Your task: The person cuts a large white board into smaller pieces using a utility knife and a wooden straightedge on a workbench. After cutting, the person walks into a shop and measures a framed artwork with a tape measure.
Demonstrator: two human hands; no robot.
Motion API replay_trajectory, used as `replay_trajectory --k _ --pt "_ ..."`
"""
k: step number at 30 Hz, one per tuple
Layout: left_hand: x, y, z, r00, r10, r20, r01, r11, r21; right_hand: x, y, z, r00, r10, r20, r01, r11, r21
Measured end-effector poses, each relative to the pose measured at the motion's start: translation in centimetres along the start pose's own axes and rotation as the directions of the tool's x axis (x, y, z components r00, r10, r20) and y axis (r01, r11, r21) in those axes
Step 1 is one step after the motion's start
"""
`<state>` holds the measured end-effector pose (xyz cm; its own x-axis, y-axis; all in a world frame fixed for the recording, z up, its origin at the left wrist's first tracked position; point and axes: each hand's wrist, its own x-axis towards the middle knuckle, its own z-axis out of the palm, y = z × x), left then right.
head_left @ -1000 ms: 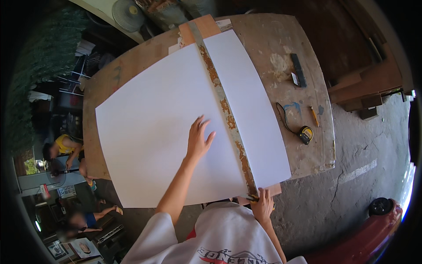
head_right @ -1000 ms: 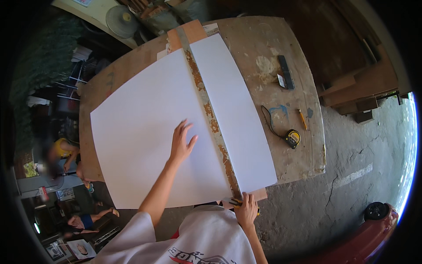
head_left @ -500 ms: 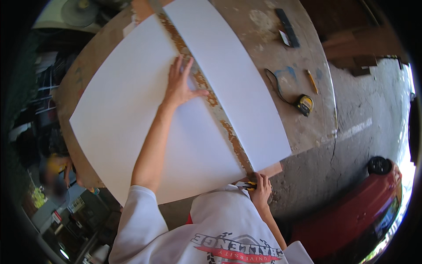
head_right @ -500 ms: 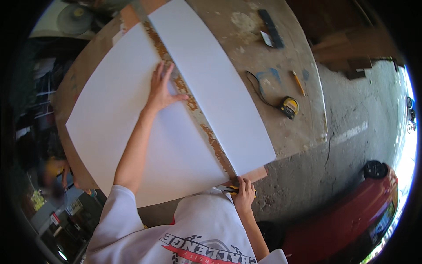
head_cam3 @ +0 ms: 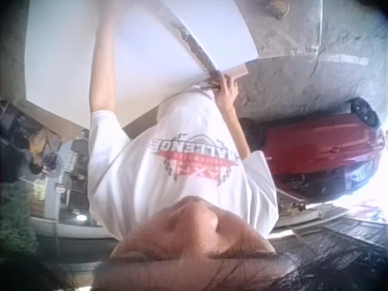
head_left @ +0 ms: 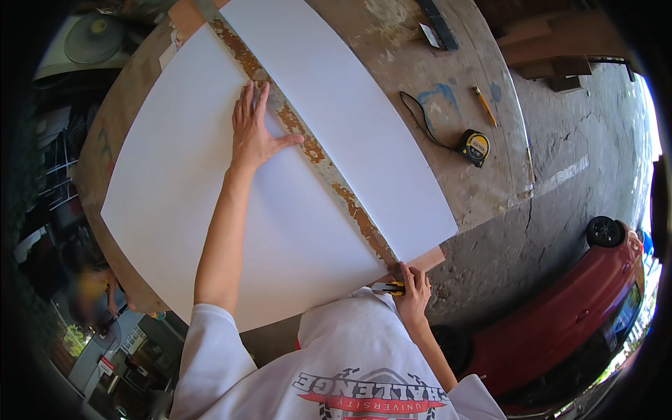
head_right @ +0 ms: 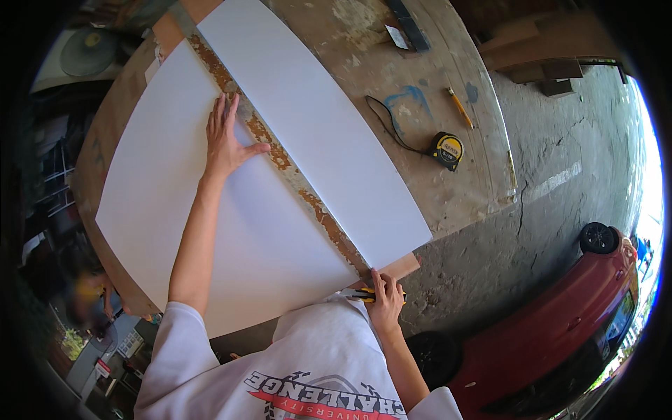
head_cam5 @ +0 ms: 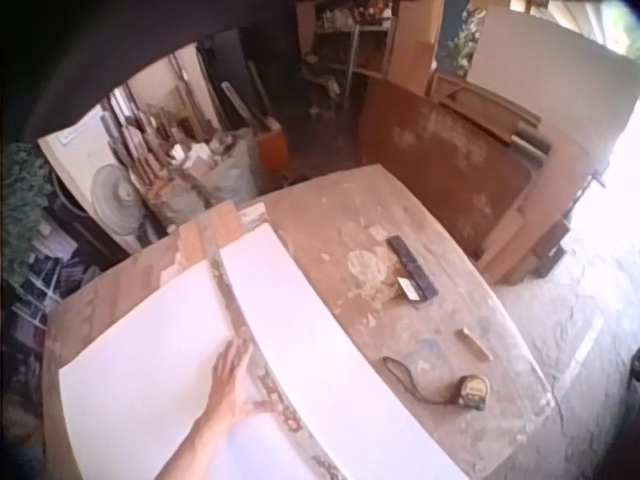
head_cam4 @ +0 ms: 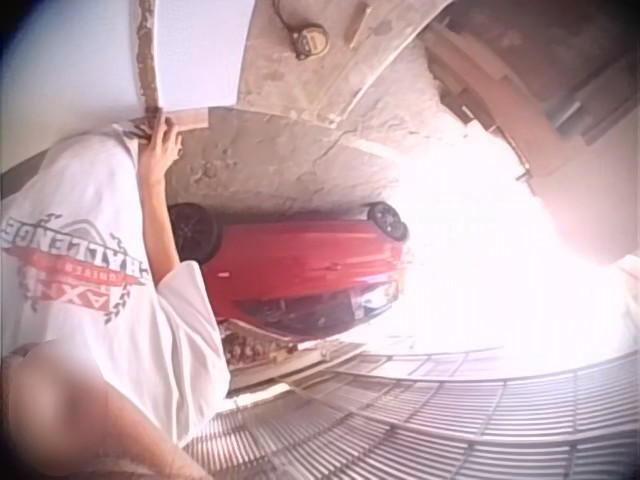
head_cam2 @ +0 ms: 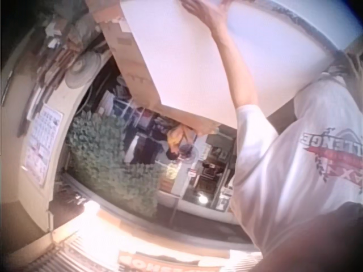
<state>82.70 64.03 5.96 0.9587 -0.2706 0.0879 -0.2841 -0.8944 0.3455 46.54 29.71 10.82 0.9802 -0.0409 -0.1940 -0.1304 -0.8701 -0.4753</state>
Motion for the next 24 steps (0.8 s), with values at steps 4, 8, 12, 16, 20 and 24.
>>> replay_trajectory --k 4,8,12,16,20,24 --pt "0.0 0.0 0.0 1.0 0.014 -0.021 -0.014 1.0 0.013 -0.2 -0.1 0.1 1.0 0.001 -0.015 -0.001 1.0 0.002" --pt "0.0 0.0 0.2 0.999 0.034 -0.022 -0.033 0.998 0.051 -0.3 -0.1 0.3 0.998 0.049 0.029 -0.049 0.999 0.005" --pt "-0.7 -0.6 0.0 0.999 0.038 0.0 -0.038 0.998 0.059 -0.3 0.1 0.2 0.995 0.065 0.071 -0.067 0.998 0.02" --pt "-4.8 -0.1 -0.5 0.994 -0.091 0.052 0.085 0.991 0.099 -0.2 -0.1 0.0 0.994 0.073 0.085 -0.077 0.996 0.045" --pt "-10.7 1.4 -0.9 0.97 -0.22 0.099 0.211 0.973 0.09 -0.1 -0.2 0.0 0.995 0.065 0.078 -0.068 0.997 0.045" --pt "-15.5 3.5 -1.1 0.953 -0.267 0.14 0.251 0.96 0.125 -0.1 0.3 0.0 0.996 0.04 0.084 -0.045 0.997 0.055"
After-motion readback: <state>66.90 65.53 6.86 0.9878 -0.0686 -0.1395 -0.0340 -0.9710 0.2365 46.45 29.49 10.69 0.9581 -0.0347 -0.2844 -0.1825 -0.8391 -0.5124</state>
